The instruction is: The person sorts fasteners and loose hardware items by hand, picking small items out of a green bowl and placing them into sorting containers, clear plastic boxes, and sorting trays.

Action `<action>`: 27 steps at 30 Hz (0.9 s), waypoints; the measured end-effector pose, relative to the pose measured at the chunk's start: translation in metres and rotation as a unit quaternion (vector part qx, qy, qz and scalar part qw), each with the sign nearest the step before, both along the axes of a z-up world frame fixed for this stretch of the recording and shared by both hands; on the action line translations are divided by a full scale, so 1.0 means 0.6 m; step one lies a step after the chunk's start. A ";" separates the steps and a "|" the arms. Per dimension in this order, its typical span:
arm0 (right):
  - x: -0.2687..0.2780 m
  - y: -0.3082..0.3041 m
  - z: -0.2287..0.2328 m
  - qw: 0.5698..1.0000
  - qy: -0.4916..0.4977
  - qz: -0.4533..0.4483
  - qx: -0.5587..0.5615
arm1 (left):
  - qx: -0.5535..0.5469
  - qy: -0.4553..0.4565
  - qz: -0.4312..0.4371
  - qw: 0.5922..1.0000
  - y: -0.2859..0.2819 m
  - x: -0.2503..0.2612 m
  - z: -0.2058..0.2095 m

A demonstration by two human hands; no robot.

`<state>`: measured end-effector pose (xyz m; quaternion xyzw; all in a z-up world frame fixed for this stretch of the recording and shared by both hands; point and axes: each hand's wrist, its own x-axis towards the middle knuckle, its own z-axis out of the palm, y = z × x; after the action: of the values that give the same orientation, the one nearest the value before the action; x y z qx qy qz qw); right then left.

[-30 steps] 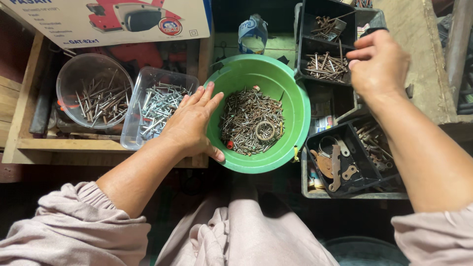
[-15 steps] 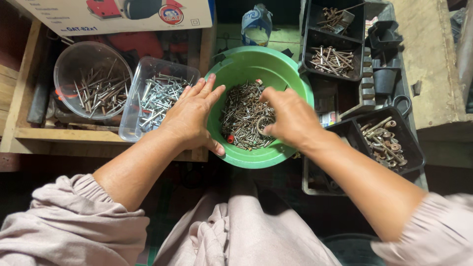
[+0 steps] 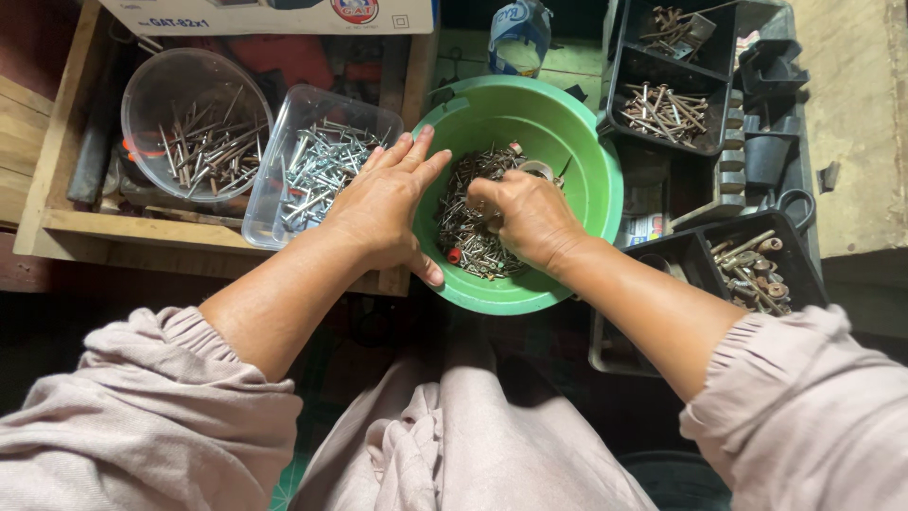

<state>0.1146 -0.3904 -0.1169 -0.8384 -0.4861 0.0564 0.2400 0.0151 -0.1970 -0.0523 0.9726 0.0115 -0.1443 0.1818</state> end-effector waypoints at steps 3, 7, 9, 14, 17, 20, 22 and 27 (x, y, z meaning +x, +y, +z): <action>0.004 0.003 -0.002 0.998 0.060 -0.025 -0.015 | -0.001 -0.002 0.001 1.000 0.000 0.000 0.000; 0.007 -0.013 0.024 0.982 0.157 -0.106 0.016 | -0.002 0.003 0.003 1.000 0.000 0.000 0.001; 0.016 -0.021 0.044 0.904 0.349 -0.241 0.049 | -0.005 0.002 0.001 1.000 0.000 -0.001 0.002; 0.022 -0.053 0.107 0.812 0.501 -0.270 0.133 | -0.001 0.006 -0.001 1.000 0.000 0.001 0.006; 0.010 -0.067 0.152 0.776 0.532 -0.310 0.136 | 0.003 0.013 -0.001 1.000 -0.002 0.001 0.008; 0.008 -0.077 0.191 0.758 0.534 -0.347 0.143 | 0.004 0.016 -0.002 1.000 -0.004 0.003 0.010; 0.015 -0.090 0.203 0.747 0.533 -0.368 0.149 | 0.009 0.029 0.004 1.000 -0.005 0.004 0.010; 0.091 -0.173 0.218 0.790 0.399 -0.377 0.275 | 0.010 0.014 -0.005 1.000 -0.001 0.003 0.006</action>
<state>0.1692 -0.4942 0.0139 -0.7568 0.0125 0.1547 0.6350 0.0170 -0.1975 -0.0485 0.9723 0.0107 -0.1589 0.1713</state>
